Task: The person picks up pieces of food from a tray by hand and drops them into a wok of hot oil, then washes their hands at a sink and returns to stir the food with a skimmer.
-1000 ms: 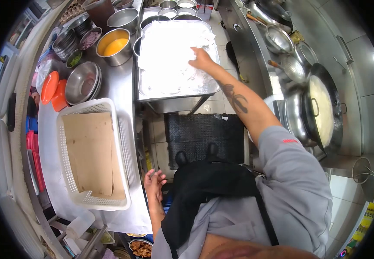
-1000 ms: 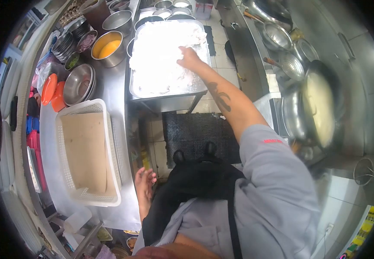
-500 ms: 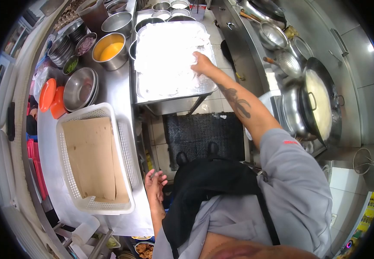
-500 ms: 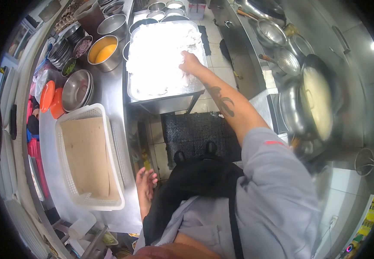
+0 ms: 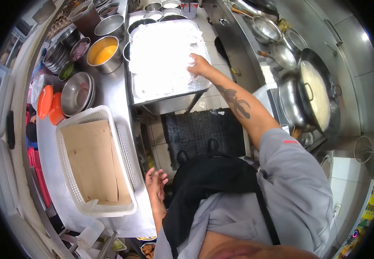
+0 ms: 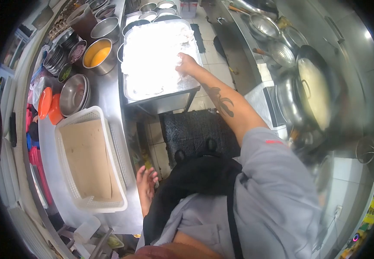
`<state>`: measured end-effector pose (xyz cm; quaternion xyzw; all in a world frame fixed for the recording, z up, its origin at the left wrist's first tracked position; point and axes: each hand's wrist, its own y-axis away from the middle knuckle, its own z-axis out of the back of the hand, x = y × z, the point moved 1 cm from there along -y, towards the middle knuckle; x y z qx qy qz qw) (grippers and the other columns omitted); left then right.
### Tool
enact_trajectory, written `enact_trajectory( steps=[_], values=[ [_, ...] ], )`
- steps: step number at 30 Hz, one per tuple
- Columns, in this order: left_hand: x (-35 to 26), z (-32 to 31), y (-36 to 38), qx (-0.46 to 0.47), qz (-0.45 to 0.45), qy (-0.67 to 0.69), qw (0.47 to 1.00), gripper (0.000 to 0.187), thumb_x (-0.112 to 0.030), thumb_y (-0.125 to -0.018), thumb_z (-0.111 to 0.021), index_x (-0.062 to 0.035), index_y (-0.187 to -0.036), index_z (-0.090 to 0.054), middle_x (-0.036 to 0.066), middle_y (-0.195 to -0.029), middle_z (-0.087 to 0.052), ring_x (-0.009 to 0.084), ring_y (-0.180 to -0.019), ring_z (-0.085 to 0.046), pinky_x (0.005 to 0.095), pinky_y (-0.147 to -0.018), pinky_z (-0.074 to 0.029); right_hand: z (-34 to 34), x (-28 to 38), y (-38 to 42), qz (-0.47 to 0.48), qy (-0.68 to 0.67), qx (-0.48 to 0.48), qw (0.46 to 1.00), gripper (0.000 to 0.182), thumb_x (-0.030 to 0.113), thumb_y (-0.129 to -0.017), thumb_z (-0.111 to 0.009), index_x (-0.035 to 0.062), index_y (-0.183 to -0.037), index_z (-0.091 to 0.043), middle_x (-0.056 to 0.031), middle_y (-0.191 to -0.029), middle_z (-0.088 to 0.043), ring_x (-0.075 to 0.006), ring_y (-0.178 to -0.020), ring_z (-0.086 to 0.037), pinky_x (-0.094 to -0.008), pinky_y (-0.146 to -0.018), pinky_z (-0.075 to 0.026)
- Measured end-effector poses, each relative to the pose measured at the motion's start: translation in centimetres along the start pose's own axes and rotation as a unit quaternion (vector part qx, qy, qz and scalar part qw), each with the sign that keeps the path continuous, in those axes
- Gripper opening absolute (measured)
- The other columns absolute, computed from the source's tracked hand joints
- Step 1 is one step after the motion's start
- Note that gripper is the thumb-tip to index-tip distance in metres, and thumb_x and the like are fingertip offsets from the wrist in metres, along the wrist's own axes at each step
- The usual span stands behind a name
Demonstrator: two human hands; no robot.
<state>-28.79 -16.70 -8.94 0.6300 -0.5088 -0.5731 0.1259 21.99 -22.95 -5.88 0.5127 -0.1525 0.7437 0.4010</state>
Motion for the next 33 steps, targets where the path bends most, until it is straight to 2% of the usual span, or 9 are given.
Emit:
enact_trajectory(
  steps=[5, 9, 12, 16, 20, 24, 30, 31, 33],
  values=[
    [0.1, 0.6, 0.0, -0.006, 0.015, -0.004, 1.000, 0.041, -0.015, -0.089, -0.057, -0.0107, -0.125, -0.038, 0.013, -0.103, -0.059, 0.0201, -0.081, -0.060, 0.0294, -0.068, -0.050, -1.2, 1.7, 3.5, 0.047, 0.334, 0.020, 0.941, 0.058, 0.010, -0.067, -0.063, -0.0004, -0.121, -0.048, -0.0235, -0.096, -0.061, -0.0347, -0.096, -0.057, -0.0422, -0.081, -0.049],
    [-0.4, -0.7, 0.4, -0.015, 0.023, -0.023, 0.999, 0.038, -0.014, -0.090, -0.055, -0.0133, -0.125, -0.039, 0.011, -0.102, -0.060, 0.0192, -0.081, -0.060, 0.0291, -0.069, -0.050, -2.8, -3.7, 0.7, 0.244, 0.223, -0.089, 0.940, 0.045, 0.005, -0.066, -0.065, 0.0007, -0.110, -0.056, -0.0203, -0.083, -0.061, -0.0319, -0.082, -0.059, -0.0426, -0.074, -0.048],
    [0.7, 0.2, -0.4, 0.024, 0.005, -0.023, 0.999, 0.040, -0.016, -0.090, -0.057, -0.0155, -0.127, -0.040, 0.009, -0.103, -0.060, 0.0179, -0.083, -0.059, 0.0275, -0.072, -0.048, -1.0, -1.6, 1.1, 0.059, 0.090, -0.067, 0.992, 0.053, 0.002, -0.066, -0.066, -0.0033, -0.117, -0.053, -0.0100, -0.068, -0.060, -0.0162, -0.060, -0.058, -0.0291, -0.052, -0.048],
    [0.2, 0.4, -1.0, 0.048, 0.004, -0.039, 0.998, 0.034, -0.018, -0.091, -0.056, -0.0154, -0.123, -0.043, 0.009, -0.103, -0.061, 0.0169, -0.082, -0.059, 0.0268, -0.071, -0.048, 2.1, 4.0, 4.1, -0.063, -0.234, -0.068, 0.968, 0.066, -0.002, -0.069, -0.068, -0.0050, -0.129, -0.040, -0.0149, -0.084, -0.063, -0.0189, -0.064, -0.061, -0.0317, -0.056, -0.054],
    [-0.9, -1.2, -0.4, 0.049, -0.003, -0.054, 0.997, 0.031, -0.018, -0.092, -0.054, -0.0133, -0.121, -0.044, 0.010, -0.103, -0.060, 0.0160, -0.083, -0.059, 0.0272, -0.071, -0.049, 9.4, 5.3, 5.4, 0.094, -0.375, -0.063, 0.920, 0.061, -0.001, -0.075, -0.067, -0.0049, -0.129, -0.038, -0.0157, -0.091, -0.063, -0.0218, -0.074, -0.065, -0.0344, -0.059, -0.057],
    [-1.6, -3.5, -0.2, 0.064, -0.004, -0.077, 0.995, 0.032, -0.018, -0.092, -0.054, -0.0136, -0.121, -0.044, 0.010, -0.103, -0.060, 0.0164, -0.084, -0.058, 0.0285, -0.072, -0.049, 22.6, 9.2, 12.9, 0.273, -0.284, -0.072, 0.916, 0.039, 0.001, -0.074, -0.067, 0.0006, -0.111, -0.055, -0.0138, -0.098, -0.064, -0.0232, -0.085, -0.066, -0.0329, -0.066, -0.057],
    [-0.6, -5.3, -4.1, 0.108, 0.023, -0.122, 0.986, 0.033, -0.018, -0.092, -0.054, -0.0154, -0.123, -0.043, 0.010, -0.102, -0.061, 0.0177, -0.083, -0.059, 0.0307, -0.073, -0.048, 43.7, 7.1, 28.2, 0.191, 0.122, -0.371, 0.901, 0.040, 0.005, -0.072, -0.071, 0.0032, -0.110, -0.058, -0.0111, -0.093, -0.066, -0.0172, -0.084, -0.065, -0.0297, -0.071, -0.054],
    [-0.5, -6.2, -4.2, 0.118, 0.027, -0.131, 0.984, 0.034, -0.018, -0.092, -0.055, -0.0157, -0.123, -0.043, 0.010, -0.101, -0.061, 0.0177, -0.083, -0.059, 0.0310, -0.073, -0.048, 46.5, 5.0, 30.6, 0.173, 0.143, -0.364, 0.904, 0.039, 0.007, -0.073, -0.066, 0.0047, -0.110, -0.054, -0.0137, -0.080, -0.060, -0.0233, -0.060, -0.060, -0.0314, -0.051, -0.050],
    [-0.5, -8.1, -4.2, 0.140, 0.026, -0.145, 0.979, 0.035, -0.017, -0.092, -0.054, -0.0161, -0.124, -0.042, 0.010, -0.101, -0.061, 0.0180, -0.082, -0.060, 0.0311, -0.072, -0.049, 48.2, 2.9, 34.3, 0.058, 0.195, -0.386, 0.900, 0.042, 0.000, -0.074, -0.068, 0.0012, -0.114, -0.054, -0.0072, -0.096, -0.064, -0.0141, -0.082, -0.062, -0.0278, -0.069, -0.053]
  ],
)
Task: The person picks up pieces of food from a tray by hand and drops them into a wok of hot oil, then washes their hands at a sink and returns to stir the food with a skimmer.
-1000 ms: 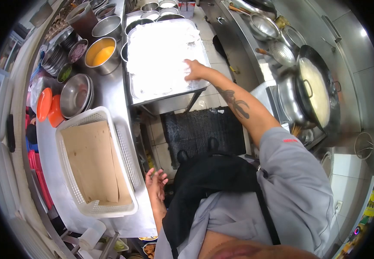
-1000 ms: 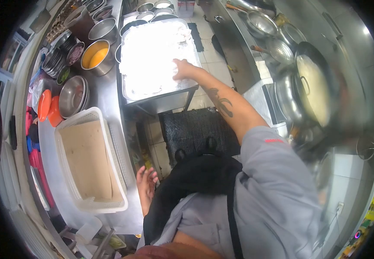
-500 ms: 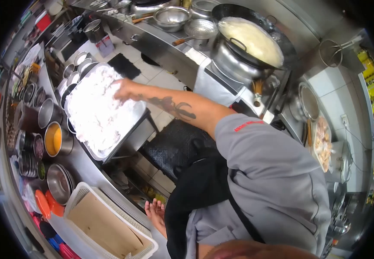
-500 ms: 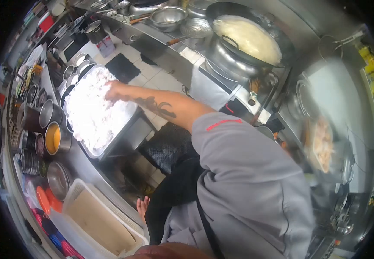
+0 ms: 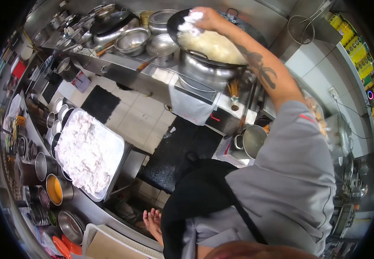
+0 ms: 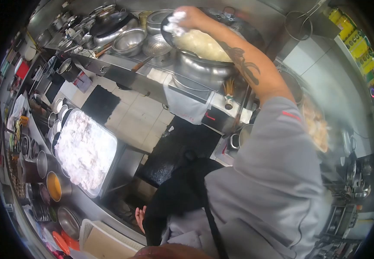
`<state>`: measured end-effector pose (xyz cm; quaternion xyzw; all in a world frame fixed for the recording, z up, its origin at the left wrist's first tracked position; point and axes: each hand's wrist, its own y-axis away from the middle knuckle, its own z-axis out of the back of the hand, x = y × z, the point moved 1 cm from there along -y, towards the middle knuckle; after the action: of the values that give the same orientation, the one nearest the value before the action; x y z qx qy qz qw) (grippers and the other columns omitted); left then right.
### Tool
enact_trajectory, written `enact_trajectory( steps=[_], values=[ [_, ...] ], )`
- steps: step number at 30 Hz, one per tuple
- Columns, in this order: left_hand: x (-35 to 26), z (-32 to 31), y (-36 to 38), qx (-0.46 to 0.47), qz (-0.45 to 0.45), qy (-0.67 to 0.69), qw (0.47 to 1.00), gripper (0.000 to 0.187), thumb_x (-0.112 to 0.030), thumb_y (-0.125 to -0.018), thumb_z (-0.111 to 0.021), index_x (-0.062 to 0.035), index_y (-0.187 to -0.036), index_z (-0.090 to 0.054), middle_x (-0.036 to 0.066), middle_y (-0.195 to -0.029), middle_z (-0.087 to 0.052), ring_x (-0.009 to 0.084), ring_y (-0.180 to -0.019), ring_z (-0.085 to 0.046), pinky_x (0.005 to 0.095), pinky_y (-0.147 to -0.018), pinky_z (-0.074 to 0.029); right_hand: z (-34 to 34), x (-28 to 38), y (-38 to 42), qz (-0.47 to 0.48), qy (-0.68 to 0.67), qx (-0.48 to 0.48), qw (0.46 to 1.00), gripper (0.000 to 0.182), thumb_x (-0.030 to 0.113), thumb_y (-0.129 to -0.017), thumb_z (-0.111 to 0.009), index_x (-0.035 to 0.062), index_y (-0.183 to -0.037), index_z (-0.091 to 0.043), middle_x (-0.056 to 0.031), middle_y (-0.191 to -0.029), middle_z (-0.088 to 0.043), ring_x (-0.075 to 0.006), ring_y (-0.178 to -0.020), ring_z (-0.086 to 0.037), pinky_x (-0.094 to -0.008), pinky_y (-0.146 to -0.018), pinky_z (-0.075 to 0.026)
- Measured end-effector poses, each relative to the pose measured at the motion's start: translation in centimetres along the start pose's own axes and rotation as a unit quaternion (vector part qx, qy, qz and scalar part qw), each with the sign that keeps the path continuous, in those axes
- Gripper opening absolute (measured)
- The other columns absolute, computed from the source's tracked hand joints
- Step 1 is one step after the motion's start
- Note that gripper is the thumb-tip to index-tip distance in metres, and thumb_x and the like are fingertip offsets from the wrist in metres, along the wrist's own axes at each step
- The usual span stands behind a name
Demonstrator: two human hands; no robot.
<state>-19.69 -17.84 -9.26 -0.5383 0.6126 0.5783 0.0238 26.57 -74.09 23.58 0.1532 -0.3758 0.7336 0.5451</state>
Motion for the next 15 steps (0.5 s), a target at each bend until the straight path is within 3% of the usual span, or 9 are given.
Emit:
enact_trajectory(
  steps=[2, 3, 6, 7, 11, 12, 13, 14, 15],
  values=[
    [-0.5, -1.8, -0.5, 0.004, -0.003, -0.013, 1.000, 0.034, -0.017, -0.092, -0.053, -0.0156, -0.124, -0.041, 0.010, -0.101, -0.061, 0.0182, -0.080, -0.060, 0.0306, -0.070, -0.050, 0.8, -2.6, 2.2, -0.052, 0.105, 0.024, 0.993, 0.040, 0.002, -0.073, -0.069, 0.0021, -0.110, -0.057, -0.0062, -0.083, -0.065, -0.0115, -0.069, -0.062, -0.0275, -0.060, -0.052],
    [-0.7, -2.8, -0.6, 0.003, -0.005, -0.017, 1.000, 0.034, -0.016, -0.092, -0.053, -0.0154, -0.124, -0.041, 0.010, -0.101, -0.061, 0.0183, -0.080, -0.060, 0.0303, -0.069, -0.051, 0.6, -4.8, 3.1, -0.087, 0.160, 0.015, 0.983, 0.034, 0.021, -0.072, -0.073, 0.0071, -0.102, -0.063, -0.0108, -0.072, -0.065, -0.0165, -0.050, -0.059, -0.0316, -0.050, -0.050],
    [-0.8, -5.3, -0.6, 0.002, -0.012, -0.014, 1.000, 0.035, -0.015, -0.092, -0.053, -0.0136, -0.125, -0.040, 0.011, -0.101, -0.061, 0.0186, -0.079, -0.061, 0.0292, -0.067, -0.051, -1.0, -12.6, 4.2, -0.161, 0.225, 0.083, 0.957, 0.044, 0.020, -0.062, -0.073, 0.0123, -0.105, -0.064, -0.0148, -0.090, -0.067, -0.0252, -0.081, -0.064, -0.0352, -0.074, -0.051],
    [-0.6, -5.6, -0.7, 0.002, -0.014, -0.008, 1.000, 0.035, -0.014, -0.092, -0.053, -0.0133, -0.125, -0.040, 0.012, -0.101, -0.061, 0.0186, -0.079, -0.061, 0.0292, -0.067, -0.051, -2.0, -18.6, 4.0, -0.067, 0.227, 0.091, 0.967, 0.049, 0.003, -0.062, -0.068, 0.0073, -0.110, -0.060, -0.0121, -0.079, -0.065, -0.0199, -0.065, -0.062, -0.0327, -0.054, -0.051],
    [0.3, -6.7, 0.6, -0.044, 0.001, -0.013, 0.999, 0.036, -0.014, -0.092, -0.053, -0.0130, -0.125, -0.039, 0.012, -0.103, -0.060, 0.0186, -0.080, -0.060, 0.0289, -0.068, -0.050, 0.2, -23.8, 1.1, -0.069, 0.397, 0.007, 0.915, 0.062, 0.004, -0.060, -0.069, 0.0098, -0.120, -0.054, -0.0186, -0.105, -0.062, -0.0296, -0.087, -0.064, -0.0371, -0.077, -0.051],
    [0.7, -6.6, 1.0, -0.050, -0.003, -0.012, 0.999, 0.036, -0.014, -0.091, -0.054, -0.0129, -0.125, -0.040, 0.012, -0.104, -0.059, 0.0185, -0.081, -0.060, 0.0284, -0.069, -0.050, 2.4, -14.4, 0.0, -0.195, 0.383, 0.027, 0.902, 0.055, 0.003, -0.067, -0.063, 0.0080, -0.121, -0.054, -0.0215, -0.120, -0.055, -0.0328, -0.114, -0.052, -0.0393, -0.096, -0.042],
    [1.1, -6.4, 1.1, -0.057, -0.002, -0.010, 0.998, 0.037, -0.014, -0.091, -0.054, -0.0129, -0.125, -0.040, 0.013, -0.105, -0.059, 0.0185, -0.081, -0.060, 0.0284, -0.069, -0.050, 5.8, -22.4, -3.8, 0.089, 0.438, -0.069, 0.892, 0.064, 0.002, -0.061, -0.068, 0.0122, -0.123, -0.053, -0.0222, -0.108, -0.061, -0.0346, -0.099, -0.059, -0.0393, -0.088, -0.046],
    [1.5, -5.9, 1.1, -0.064, -0.002, -0.008, 0.998, 0.038, -0.015, -0.091, -0.055, -0.0128, -0.125, -0.039, 0.013, -0.105, -0.059, 0.0186, -0.081, -0.060, 0.0284, -0.069, -0.050, 6.5, -10.5, -4.1, -0.146, 0.378, -0.039, 0.913, 0.066, 0.005, -0.062, -0.069, 0.0146, -0.125, -0.051, -0.0213, -0.112, -0.058, -0.0336, -0.104, -0.056, -0.0396, -0.092, -0.044],
    [1.8, -5.5, 1.1, -0.072, -0.003, -0.005, 0.997, 0.038, -0.015, -0.091, -0.055, -0.0128, -0.125, -0.039, 0.013, -0.106, -0.059, 0.0186, -0.081, -0.060, 0.0284, -0.069, -0.050, 8.0, -8.2, -5.7, -0.011, 0.420, -0.090, 0.903, 0.050, 0.005, -0.068, -0.066, 0.0096, -0.116, -0.053, -0.0192, -0.098, -0.059, -0.0306, -0.088, -0.058, -0.0383, -0.077, -0.047]
  ],
)
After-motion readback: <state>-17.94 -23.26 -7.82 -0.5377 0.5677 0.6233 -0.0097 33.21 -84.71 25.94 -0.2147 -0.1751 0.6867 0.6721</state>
